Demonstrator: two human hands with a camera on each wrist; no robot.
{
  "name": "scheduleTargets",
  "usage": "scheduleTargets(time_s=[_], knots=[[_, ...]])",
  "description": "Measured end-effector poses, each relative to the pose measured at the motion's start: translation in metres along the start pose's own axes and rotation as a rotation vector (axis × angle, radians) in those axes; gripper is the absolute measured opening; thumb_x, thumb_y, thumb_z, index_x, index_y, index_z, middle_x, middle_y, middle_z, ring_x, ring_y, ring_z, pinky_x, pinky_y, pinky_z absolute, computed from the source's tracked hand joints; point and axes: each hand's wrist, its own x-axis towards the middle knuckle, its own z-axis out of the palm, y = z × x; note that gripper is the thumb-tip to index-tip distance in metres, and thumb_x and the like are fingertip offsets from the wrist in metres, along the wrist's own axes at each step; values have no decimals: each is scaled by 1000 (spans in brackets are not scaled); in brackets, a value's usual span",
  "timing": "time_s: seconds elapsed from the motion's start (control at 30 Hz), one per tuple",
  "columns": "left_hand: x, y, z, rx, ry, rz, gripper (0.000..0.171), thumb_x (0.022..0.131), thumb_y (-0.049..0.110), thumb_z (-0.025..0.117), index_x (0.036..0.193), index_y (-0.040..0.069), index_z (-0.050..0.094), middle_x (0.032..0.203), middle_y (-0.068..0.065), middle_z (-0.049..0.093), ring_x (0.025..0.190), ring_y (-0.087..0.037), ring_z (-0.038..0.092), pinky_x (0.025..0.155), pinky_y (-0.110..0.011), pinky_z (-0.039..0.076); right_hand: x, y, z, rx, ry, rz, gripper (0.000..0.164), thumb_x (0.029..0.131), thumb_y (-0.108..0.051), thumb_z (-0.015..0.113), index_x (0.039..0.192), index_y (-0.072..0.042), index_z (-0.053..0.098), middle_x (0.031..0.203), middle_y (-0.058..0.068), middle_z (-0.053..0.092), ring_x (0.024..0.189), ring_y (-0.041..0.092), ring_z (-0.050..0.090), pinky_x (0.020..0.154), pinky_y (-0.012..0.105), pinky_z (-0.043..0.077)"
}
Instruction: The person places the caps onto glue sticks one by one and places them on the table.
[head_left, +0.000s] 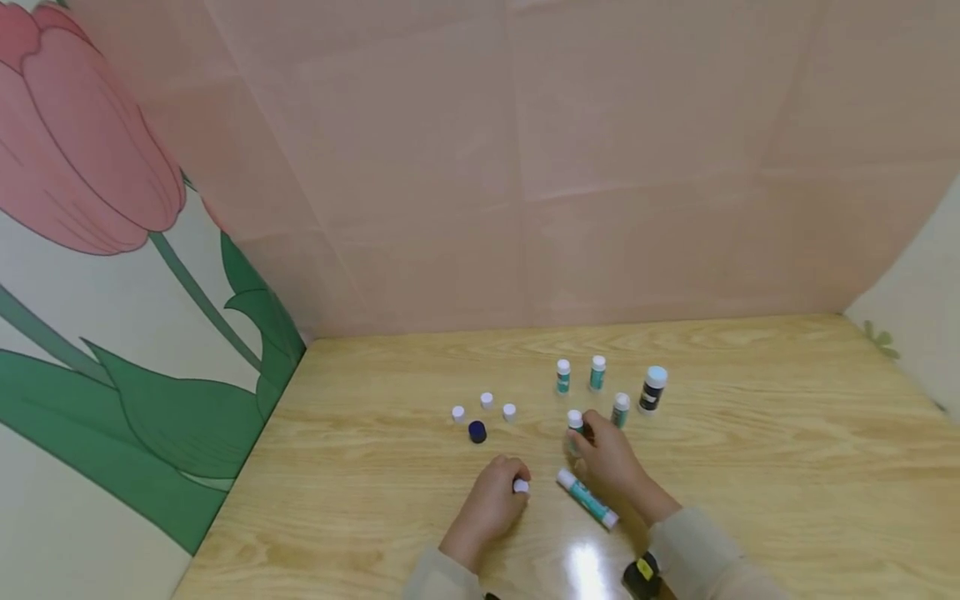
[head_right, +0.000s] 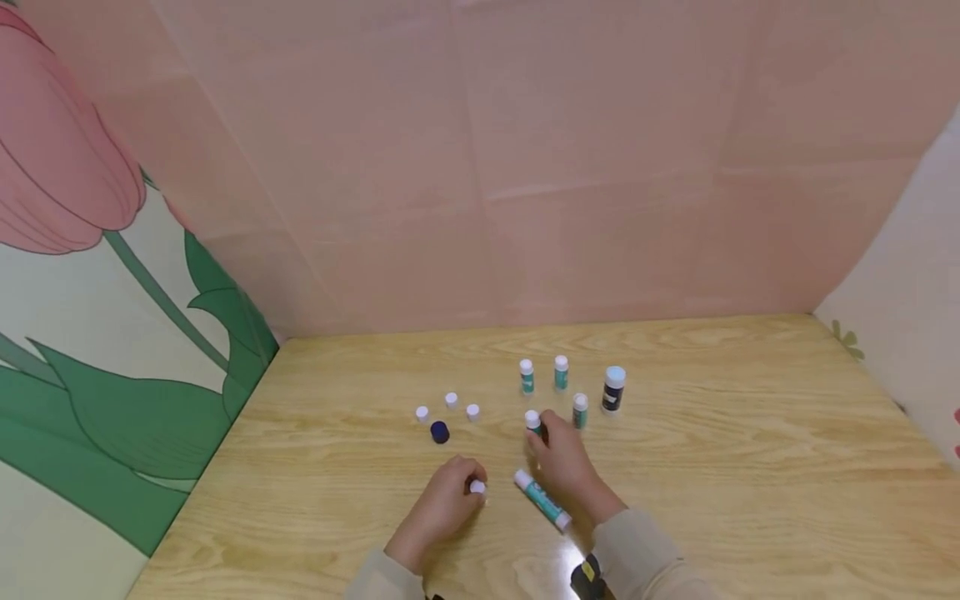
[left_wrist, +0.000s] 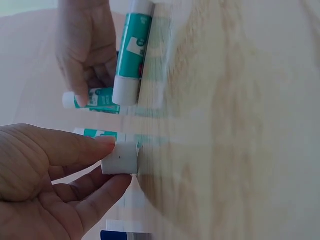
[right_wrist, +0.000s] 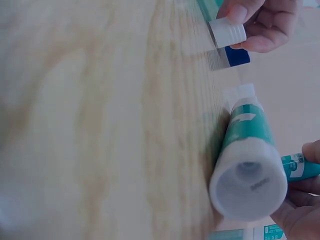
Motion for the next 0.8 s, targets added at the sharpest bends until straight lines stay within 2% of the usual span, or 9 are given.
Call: scheduleTargets(time_s=[0.17,0.4,0.63,0.8], knots=[[1,2,-1,-7,-17,-15,13,73,1,64,83,6,58,77,2,47,71,-9,46,65,-22,41,-3,-3,-1,-16,-28,30,8,85,-8,53,82,-3,47,68,3,44,60,15,41,51,27,37],[0,6,-1,-60,-9,-20,13,77,6,62,89,6,58,83,3,50,78,-12,49,69,-24,42,-7,-5,-2,-4,-13,0,6,83,-6,56,84,0,55,69,2,49,61,13,44,53,25,39],[-1,7,-1,-136,11,-28,14,77,4,61,90,6,58,84,3,49,78,-13,49,67,-22,42,-13,-8,-4,-12,18,-48,20,84,-8,55,100,3,58,84,7,57,72,15,49,61,28,44],[-1,7,-1,-189,30,-56,16,77,2,60,92,6,58,86,3,49,81,-14,50,69,-22,43,-17,-10,-4,-11,23,-36,26,85,-11,54,105,5,56,92,11,56,79,18,51,65,30,45]])
